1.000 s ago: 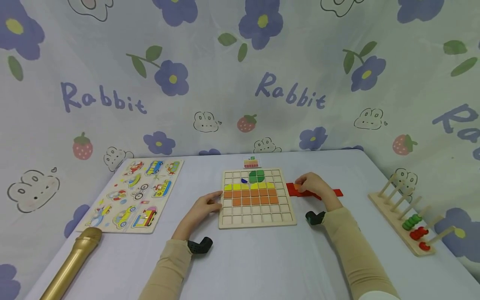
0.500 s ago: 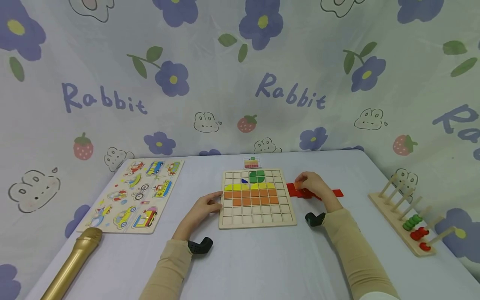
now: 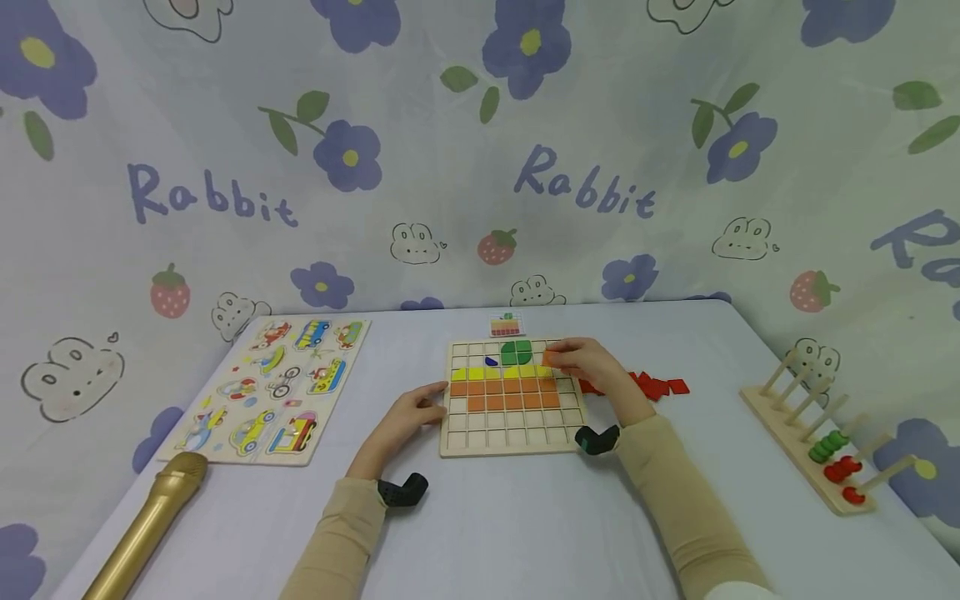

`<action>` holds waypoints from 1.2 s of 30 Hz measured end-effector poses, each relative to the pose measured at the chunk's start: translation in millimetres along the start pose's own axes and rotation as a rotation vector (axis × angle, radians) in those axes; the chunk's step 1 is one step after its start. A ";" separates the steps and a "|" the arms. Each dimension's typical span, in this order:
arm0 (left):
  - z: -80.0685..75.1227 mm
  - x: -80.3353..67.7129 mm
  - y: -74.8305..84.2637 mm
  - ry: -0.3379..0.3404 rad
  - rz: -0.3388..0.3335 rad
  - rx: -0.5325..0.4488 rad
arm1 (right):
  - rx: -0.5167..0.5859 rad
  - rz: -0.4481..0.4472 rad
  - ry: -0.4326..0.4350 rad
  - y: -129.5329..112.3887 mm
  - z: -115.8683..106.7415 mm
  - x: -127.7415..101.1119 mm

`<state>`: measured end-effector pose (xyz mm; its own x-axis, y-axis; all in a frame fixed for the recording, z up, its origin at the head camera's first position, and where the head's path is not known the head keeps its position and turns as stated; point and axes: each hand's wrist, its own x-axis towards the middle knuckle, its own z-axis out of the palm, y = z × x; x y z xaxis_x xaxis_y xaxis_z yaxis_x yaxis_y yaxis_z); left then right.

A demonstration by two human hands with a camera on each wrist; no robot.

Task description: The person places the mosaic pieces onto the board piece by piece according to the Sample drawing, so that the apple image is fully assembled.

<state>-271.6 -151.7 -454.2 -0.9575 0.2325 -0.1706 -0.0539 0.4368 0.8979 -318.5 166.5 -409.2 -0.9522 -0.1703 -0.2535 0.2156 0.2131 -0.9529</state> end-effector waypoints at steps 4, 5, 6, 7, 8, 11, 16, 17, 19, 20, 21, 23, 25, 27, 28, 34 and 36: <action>-0.7 -2.0 1.0 -0.005 0.019 -0.002 | 0.102 -0.007 -0.067 -4.1 30.2 6.8; -0.9 -2.3 1.2 -0.010 0.034 0.010 | 0.115 -0.009 -0.087 -5.3 37.6 8.2; -0.8 -2.4 1.6 -0.011 0.040 0.011 | 0.125 -0.005 -0.096 -6.6 45.2 9.2; -1.0 -2.3 1.6 -0.015 0.048 0.012 | 0.129 -0.002 -0.103 -7.7 52.6 10.3; -0.9 -2.1 1.7 -0.017 0.052 0.015 | 0.124 0.002 -0.106 -8.9 59.9 11.1; -1.1 -0.4 1.3 -0.021 0.041 0.009 | 0.092 0.011 -0.097 -10.4 81.8 13.4; -2.2 1.7 0.4 -0.008 0.022 0.005 | -0.001 0.000 -0.097 -9.4 113.4 17.5; -2.4 1.8 0.4 -0.006 0.023 0.011 | -0.022 0.000 -0.100 -9.2 118.2 18.0; -2.4 2.4 0.1 -0.005 0.021 0.012 | -0.056 -0.010 -0.106 -8.4 126.1 18.8; -2.5 2.5 0.0 -0.005 0.022 0.012 | -0.088 -0.019 -0.103 -8.1 129.2 18.9; -2.3 2.7 -0.3 -0.005 0.023 0.009 | -0.132 -0.035 -0.098 -8.1 131.5 18.5; -2.2 3.3 -0.9 -0.006 0.028 0.007 | -0.264 -0.080 -0.076 -8.3 134.9 17.9; -2.3 3.6 -2.1 -0.009 0.034 0.006 | -0.395 -0.129 -0.061 -8.7 136.8 16.8; -2.4 3.6 -3.3 -0.010 0.037 0.005 | -0.504 -0.165 -0.059 -8.8 138.1 15.4; -2.4 3.7 -3.9 -0.009 0.035 0.005 | -0.543 -0.177 -0.062 -8.5 138.7 15.2; -1.5 3.7 -3.7 -0.009 0.021 0.001 | -0.603 -0.188 -0.078 -6.3 140.9 14.6; -1.6 2.9 -3.1 -0.007 0.019 0.000 | -0.622 -0.199 -0.076 -6.7 141.6 14.4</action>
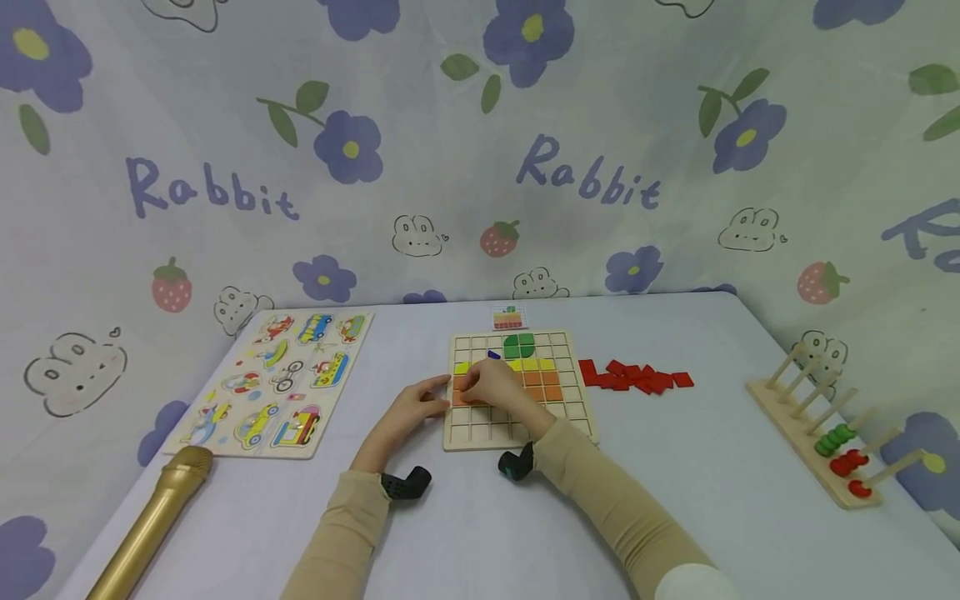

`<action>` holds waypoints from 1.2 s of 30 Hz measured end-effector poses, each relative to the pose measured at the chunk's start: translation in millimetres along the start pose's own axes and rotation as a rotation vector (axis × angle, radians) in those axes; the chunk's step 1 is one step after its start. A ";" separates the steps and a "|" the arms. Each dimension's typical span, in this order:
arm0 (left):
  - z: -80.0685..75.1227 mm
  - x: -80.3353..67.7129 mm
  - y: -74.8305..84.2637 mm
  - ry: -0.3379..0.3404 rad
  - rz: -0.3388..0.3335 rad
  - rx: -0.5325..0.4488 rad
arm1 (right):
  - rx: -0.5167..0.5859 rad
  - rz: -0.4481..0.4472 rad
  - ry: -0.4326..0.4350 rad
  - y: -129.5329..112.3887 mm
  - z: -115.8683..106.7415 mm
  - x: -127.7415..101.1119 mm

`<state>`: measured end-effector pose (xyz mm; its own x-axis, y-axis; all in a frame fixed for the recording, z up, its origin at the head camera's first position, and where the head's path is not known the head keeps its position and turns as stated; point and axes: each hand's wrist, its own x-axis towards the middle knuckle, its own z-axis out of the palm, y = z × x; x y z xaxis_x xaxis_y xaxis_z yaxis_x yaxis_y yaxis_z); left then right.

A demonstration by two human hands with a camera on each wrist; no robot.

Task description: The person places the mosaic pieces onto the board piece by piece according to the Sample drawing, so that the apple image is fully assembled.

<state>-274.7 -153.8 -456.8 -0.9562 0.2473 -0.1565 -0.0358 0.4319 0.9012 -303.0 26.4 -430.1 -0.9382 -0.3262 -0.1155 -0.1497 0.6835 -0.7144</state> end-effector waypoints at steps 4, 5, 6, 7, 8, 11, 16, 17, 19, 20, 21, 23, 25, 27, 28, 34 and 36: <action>0.2 -1.1 1.3 0.002 -0.004 0.002 | -0.003 -0.026 0.012 0.7 -2.8 -1.6; 0.1 -1.2 1.7 0.005 -0.006 0.003 | 0.009 -0.029 0.018 1.2 -4.9 -2.3; 0.0 -1.0 1.7 0.006 -0.007 0.007 | 0.028 -0.031 0.026 2.3 -7.7 -3.3; -0.1 -1.0 1.9 0.007 -0.013 0.008 | 0.053 -0.033 0.035 4.6 -11.1 -4.3; -0.1 -0.8 1.8 0.010 -0.018 0.010 | 0.071 -0.026 0.049 6.7 -15.6 -5.8; 0.0 0.0 1.1 0.016 -0.044 0.017 | 0.123 -0.003 0.090 16.6 -33.8 -11.9; -0.3 0.8 0.9 0.024 -0.062 0.020 | 0.179 0.048 0.160 42.9 -70.7 -25.7; -0.5 0.9 0.9 0.024 -0.057 0.017 | 0.182 0.063 0.169 48.6 -78.1 -29.2; -0.9 -2.2 5.2 0.022 -0.050 0.016 | 0.194 0.095 0.191 60.9 -92.0 -36.4; -0.9 -6.2 10.9 0.020 -0.046 0.020 | 0.203 0.116 0.203 66.9 -98.3 -40.0; -0.8 -9.1 15.0 0.017 -0.046 0.018 | 0.204 0.132 0.210 73.3 -104.9 -44.1; -0.3 -8.7 15.4 0.014 -0.043 0.017 | 0.207 0.170 0.226 86.4 -116.9 -52.7; 0.7 -8.4 16.1 0.012 -0.049 0.021 | 0.202 0.215 0.247 99.6 -127.5 -61.8; 1.1 -1.7 6.5 0.010 -0.045 0.017 | 0.195 0.257 0.263 113.4 -136.9 -71.4; 1.4 1.1 2.6 0.011 -0.046 0.016 | 0.195 0.276 0.272 119.9 -140.9 -76.3; 1.1 -0.3 2.0 0.010 -0.042 0.016 | 0.164 0.324 0.311 155.0 -159.5 -104.4; 1.5 -0.1 1.4 0.007 -0.041 0.014 | 0.137 0.344 0.312 163.1 -163.6 -111.8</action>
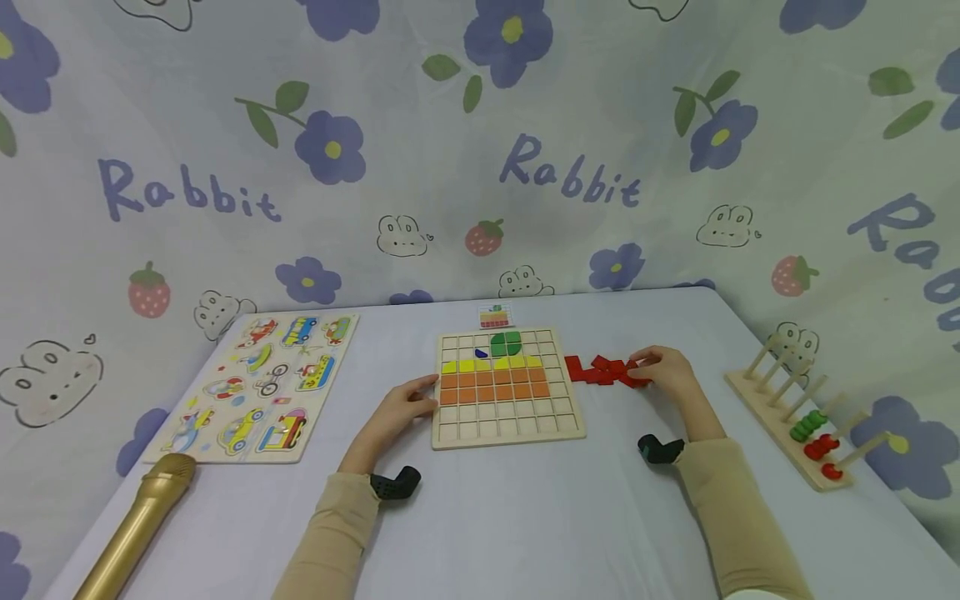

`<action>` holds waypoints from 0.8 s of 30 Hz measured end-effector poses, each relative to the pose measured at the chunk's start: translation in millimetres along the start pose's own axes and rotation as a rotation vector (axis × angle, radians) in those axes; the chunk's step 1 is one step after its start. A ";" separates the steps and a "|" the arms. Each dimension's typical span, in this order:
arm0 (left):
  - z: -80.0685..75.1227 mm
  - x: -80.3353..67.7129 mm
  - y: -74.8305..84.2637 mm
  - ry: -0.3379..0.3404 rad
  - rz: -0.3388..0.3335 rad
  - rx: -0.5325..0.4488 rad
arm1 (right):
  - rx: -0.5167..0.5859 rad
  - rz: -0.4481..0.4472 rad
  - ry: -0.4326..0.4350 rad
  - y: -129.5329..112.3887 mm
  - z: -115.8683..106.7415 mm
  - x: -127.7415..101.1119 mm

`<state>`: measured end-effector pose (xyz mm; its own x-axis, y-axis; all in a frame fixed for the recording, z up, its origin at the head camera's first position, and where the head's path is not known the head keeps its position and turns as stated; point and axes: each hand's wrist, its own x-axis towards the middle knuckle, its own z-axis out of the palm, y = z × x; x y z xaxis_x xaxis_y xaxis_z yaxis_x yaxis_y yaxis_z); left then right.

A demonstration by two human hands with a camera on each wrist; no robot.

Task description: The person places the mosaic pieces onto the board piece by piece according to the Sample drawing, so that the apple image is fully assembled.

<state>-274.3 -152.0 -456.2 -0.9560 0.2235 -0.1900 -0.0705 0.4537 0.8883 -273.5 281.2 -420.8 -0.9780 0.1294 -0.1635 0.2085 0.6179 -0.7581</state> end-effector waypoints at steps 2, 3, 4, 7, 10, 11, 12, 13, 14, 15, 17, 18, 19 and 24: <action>0.0 0.2 -0.1 -0.002 -0.001 -0.004 | -0.028 0.021 -0.004 5.8 -4.4 -2.2; 0.0 0.4 -0.3 -0.004 0.000 -0.003 | -0.046 0.034 -0.010 7.7 -5.8 -2.9; 0.0 1.0 -0.8 -0.003 -0.001 -0.002 | -0.058 0.045 -0.017 9.3 -6.9 -3.3; 0.0 1.4 -0.4 -0.002 0.001 0.002 | -0.059 0.072 -0.034 10.5 -8.1 -4.7; -0.1 0.8 0.1 -0.001 0.003 0.005 | -0.054 0.086 -0.035 9.8 -7.3 -5.6; -0.2 0.4 0.2 -0.002 0.003 0.008 | -0.055 0.081 -0.032 9.4 -7.0 -6.1; -0.4 0.1 0.0 -0.002 0.009 0.012 | -0.058 0.075 -0.026 8.9 -6.8 -6.5; -0.5 -0.3 -0.3 -0.002 0.015 0.012 | -0.055 0.065 -0.021 8.8 -6.7 -6.7; -0.6 -0.6 -0.6 -0.001 0.018 0.009 | -0.051 0.053 -0.015 8.6 -6.5 -6.8; -0.8 -1.0 -0.9 -0.002 0.031 0.018 | -0.047 0.040 -0.008 8.2 -6.4 -7.0; -0.8 -1.3 -1.5 -0.002 0.042 0.016 | -0.028 0.015 0.003 7.4 -5.6 -6.4; -0.8 -1.5 -1.7 -0.003 0.045 0.013 | -0.006 0.019 0.004 6.0 -4.9 -5.7; -0.7 -1.6 -1.4 -0.004 0.040 0.006 | 0.017 0.019 0.003 4.4 -3.7 -4.5; -0.1 -1.4 0.4 0.001 0.001 -0.010 | 0.112 0.059 -0.015 -14.9 9.3 1.9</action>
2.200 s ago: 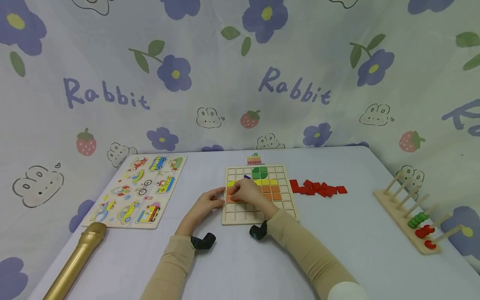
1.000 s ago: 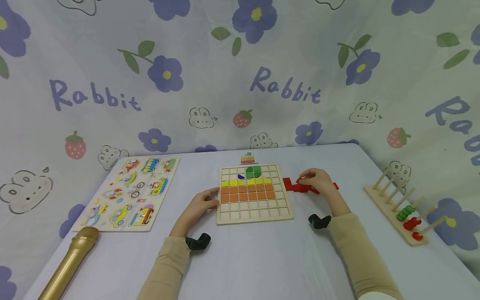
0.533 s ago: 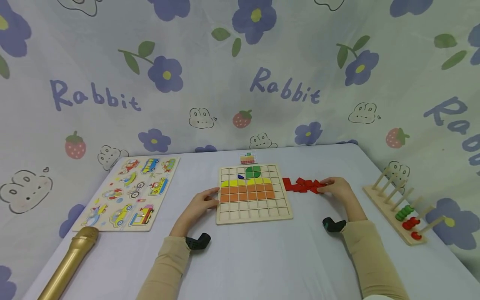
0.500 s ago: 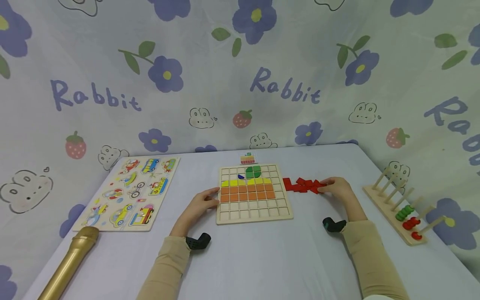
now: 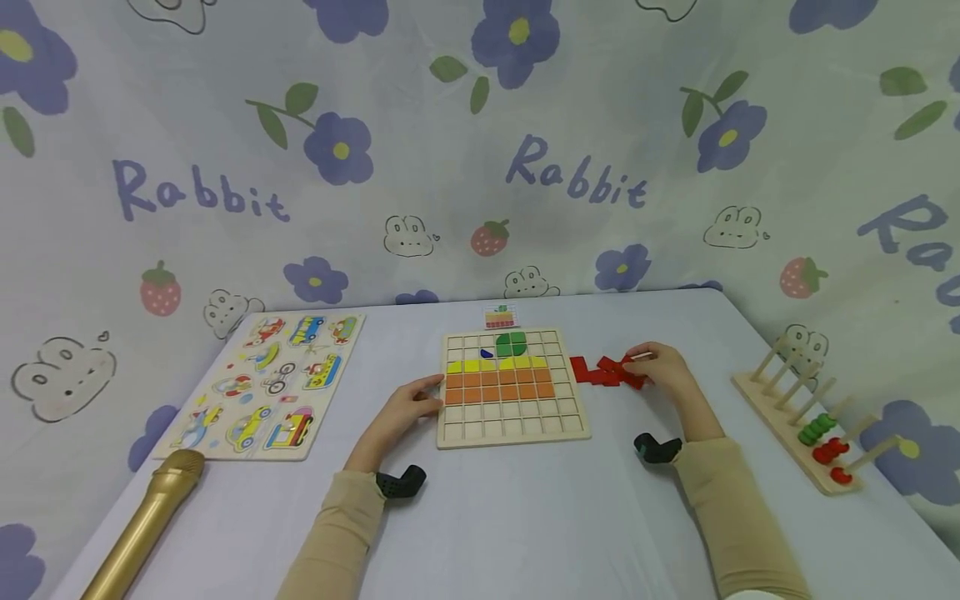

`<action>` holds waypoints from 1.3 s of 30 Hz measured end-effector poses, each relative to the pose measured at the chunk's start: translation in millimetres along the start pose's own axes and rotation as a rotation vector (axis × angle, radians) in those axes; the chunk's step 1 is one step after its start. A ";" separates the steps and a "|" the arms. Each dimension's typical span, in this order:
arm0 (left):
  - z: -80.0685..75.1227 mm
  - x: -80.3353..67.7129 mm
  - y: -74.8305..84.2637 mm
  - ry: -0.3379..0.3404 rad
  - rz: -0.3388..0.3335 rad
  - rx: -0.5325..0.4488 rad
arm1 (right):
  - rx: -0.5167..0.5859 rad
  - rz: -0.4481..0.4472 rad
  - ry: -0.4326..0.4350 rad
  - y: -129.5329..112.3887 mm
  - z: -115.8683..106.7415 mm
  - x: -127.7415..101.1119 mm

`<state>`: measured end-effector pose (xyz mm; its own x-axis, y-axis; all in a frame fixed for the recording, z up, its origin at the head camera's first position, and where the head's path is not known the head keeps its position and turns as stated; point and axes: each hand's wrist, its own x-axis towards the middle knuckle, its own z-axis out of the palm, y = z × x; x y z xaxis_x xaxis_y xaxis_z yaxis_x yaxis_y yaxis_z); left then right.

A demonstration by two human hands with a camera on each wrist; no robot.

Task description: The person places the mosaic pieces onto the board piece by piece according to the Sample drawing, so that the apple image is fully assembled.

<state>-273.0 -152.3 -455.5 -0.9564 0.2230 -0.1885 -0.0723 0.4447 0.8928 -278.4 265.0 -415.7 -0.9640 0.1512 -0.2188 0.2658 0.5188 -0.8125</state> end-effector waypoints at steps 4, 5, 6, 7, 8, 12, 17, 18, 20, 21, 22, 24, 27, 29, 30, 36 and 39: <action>0.0 0.0 0.3 0.008 -0.012 0.002 | 0.097 0.016 -0.050 -19.3 22.4 2.3; 0.0 0.1 0.4 0.010 -0.014 0.001 | 0.127 0.021 -0.069 -23.9 28.6 2.5; 0.2 0.3 0.6 0.011 -0.013 0.004 | 0.160 0.022 -0.091 -28.4 34.6 2.5; 0.4 0.5 0.9 0.012 -0.011 0.005 | 0.188 0.012 -0.122 -32.2 40.3 2.5; 0.7 0.6 1.5 0.014 -0.014 0.001 | 0.203 0.005 -0.146 -35.9 46.0 2.5; 1.6 1.1 3.5 0.019 0.006 0.002 | 0.284 -0.029 -0.230 -50.1 67.0 1.7; 1.5 1.0 2.9 0.017 0.011 -0.016 | 0.324 -0.049 -0.303 -67.2 95.0 -3.3; 1.3 0.9 2.5 0.017 0.009 -0.018 | 0.328 -0.046 -0.313 -70.5 101.3 -4.1; 0.9 0.5 1.5 0.022 0.005 -0.019 | 0.332 -0.037 -0.331 -77.4 114.2 -6.6; 0.6 0.6 0.8 0.024 0.005 -0.022 | 0.335 -0.038 -0.342 -80.9 120.7 -8.0; 1.0 0.8 0.4 0.026 0.007 -0.023 | 0.344 -0.035 -0.345 -83.8 126.7 -9.8; 1.5 1.4 -0.6 0.028 0.010 -0.025 | 0.303 -0.047 -0.346 -90.0 137.9 -14.2; 0.8 1.7 -1.8 0.029 0.015 -0.029 | 0.222 -0.101 -0.359 -99.4 156.6 -20.8; 0.4 1.8 -2.1 0.025 0.014 -0.029 | 0.158 -0.146 -0.380 -103.9 168.1 -24.1; 0.1 1.6 -1.7 0.021 0.014 -0.027 | 0.135 -0.171 -0.394 -105.9 173.0 -25.9; -0.8 -0.3 -0.1 0.010 0.012 -0.026 | -0.003 -0.272 -0.441 -111.0 195.3 -30.5; -1.3 -0.8 -0.1 0.007 0.023 -0.029 | -0.058 -0.297 -0.428 -112.1 200.6 -31.8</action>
<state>-272.6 -153.6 -454.9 -0.9599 0.2267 -0.1649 -0.0582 0.4142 0.9083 -279.5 33.3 -426.0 -0.9120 -0.3612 -0.1945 -0.0315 0.5345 -0.8446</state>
